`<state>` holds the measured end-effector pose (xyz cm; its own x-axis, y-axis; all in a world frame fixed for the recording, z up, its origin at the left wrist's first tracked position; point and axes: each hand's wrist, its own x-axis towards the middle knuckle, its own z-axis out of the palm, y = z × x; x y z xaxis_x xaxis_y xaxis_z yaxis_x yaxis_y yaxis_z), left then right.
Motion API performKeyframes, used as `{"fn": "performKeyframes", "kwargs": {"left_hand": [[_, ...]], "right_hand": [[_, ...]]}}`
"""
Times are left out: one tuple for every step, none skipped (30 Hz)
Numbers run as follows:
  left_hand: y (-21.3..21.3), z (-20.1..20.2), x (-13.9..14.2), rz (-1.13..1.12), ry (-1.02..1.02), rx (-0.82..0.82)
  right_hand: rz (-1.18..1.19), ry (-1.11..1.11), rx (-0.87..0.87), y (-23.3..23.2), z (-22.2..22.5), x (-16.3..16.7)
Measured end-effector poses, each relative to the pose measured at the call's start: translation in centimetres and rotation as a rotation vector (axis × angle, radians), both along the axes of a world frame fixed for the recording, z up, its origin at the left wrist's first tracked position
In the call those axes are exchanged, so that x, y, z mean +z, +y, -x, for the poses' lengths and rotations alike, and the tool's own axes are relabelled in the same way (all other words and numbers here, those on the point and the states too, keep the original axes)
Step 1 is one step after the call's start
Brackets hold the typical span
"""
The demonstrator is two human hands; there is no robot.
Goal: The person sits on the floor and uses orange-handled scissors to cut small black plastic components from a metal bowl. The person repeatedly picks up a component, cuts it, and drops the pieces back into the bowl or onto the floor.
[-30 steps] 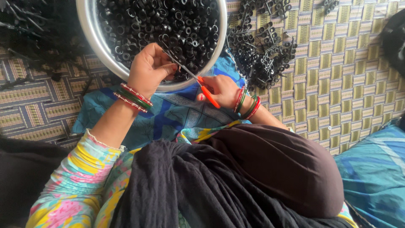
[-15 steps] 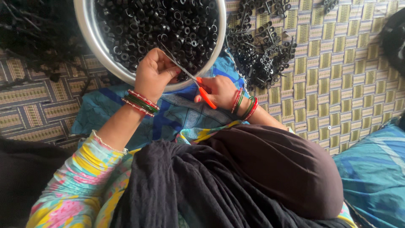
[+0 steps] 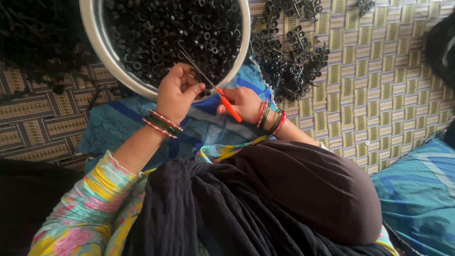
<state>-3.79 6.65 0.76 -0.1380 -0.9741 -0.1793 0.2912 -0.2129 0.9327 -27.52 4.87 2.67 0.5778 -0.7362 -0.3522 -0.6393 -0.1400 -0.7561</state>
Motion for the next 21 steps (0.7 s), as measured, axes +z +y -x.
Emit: {"fn": "performKeyframes", "kwargs": {"left_hand": [[-0.1, -0.1, -0.2, 0.003, -0.015, -0.001], [-0.1, -0.3, -0.4, 0.005, -0.032, -0.001], [-0.1, -0.5, -0.5, 0.005, -0.049, -0.002], [0.0, -0.7, -0.7, 0.011, -0.053, -0.001], [0.1, -0.8, -0.7, 0.020, -0.056, -0.002], [0.3, -0.9, -0.8, 0.026, -0.058, -0.005], [0.5, -0.8, -0.9, 0.030, -0.069, -0.018], [0.6, -0.8, -0.9, 0.036, -0.081, -0.029], [0.7, -0.6, -0.9, 0.042, -0.094, -0.040], [0.8, -0.6, -0.9, 0.020, -0.089, -0.045], [0.8, -0.4, -1.0, -0.001, -0.085, -0.050], [0.8, -0.2, -1.0, -0.020, -0.080, -0.054], [0.7, -0.4, -0.9, -0.019, -0.070, -0.068], [0.6, -0.7, -0.7, -0.019, -0.060, -0.082], [0.5, -1.2, -0.5, -0.020, -0.051, -0.096], [0.3, -2.1, -0.1, -0.008, -0.103, -0.078], [-0.1, -3.4, 0.4, 0.002, -0.154, -0.061], [-0.7, -5.0, 1.0, 0.014, -0.204, -0.047], [-1.3, -7.3, 1.8, 0.254, -0.473, -0.020], [-1.9, -9.6, 2.6, 0.494, -0.740, 0.006], [-3.2, -11.1, 3.2, 0.209, -0.079, 0.203]], "right_hand": [[0.018, 0.012, -0.012, 0.0, -0.1, -0.1], [0.035, 0.022, -0.024, 0.1, -0.2, -0.2], [0.006, 0.010, -0.030, 0.2, -0.3, -0.2], [-0.020, -0.002, -0.036, 0.2, -0.2, -0.2], [-0.044, -0.013, -0.044, 0.1, -0.2, -0.2], [-0.140, -0.114, -0.060, 0.1, 0.0, 0.0], [-0.236, -0.215, -0.075, 0.1, 0.2, 0.2], [-0.331, -0.317, -0.087, 0.1, 0.3, 0.3], [-0.303, -0.290, -0.078, 0.0, 0.3, 0.4], [-0.275, -0.263, -0.070, 0.0, 0.2, 0.4], [-0.247, -0.236, -0.061, 0.0, 0.1, 0.3], [-0.178, -0.173, -0.041, -0.1, 0.0, 0.2], [-0.109, -0.110, -0.021, -0.1, -0.1, 0.1], [-0.041, -0.047, -0.001, -0.1, -0.2, -0.1], [-0.057, -0.061, -0.063, -0.1, -0.2, -0.4], [-0.074, -0.077, -0.124, 0.0, -0.4, -0.8], [-0.093, -0.091, -0.188, 0.1, -0.4, -1.2], [-0.176, -0.138, -0.233, 0.3, -0.2, -1.6], [-0.261, -0.184, -0.278, 0.5, 0.1, -1.9], [-0.349, -0.229, -0.322, 0.8, 0.3, -2.3], [-0.371, -0.323, -0.346, 0.9, 0.6, -2.6]]}}
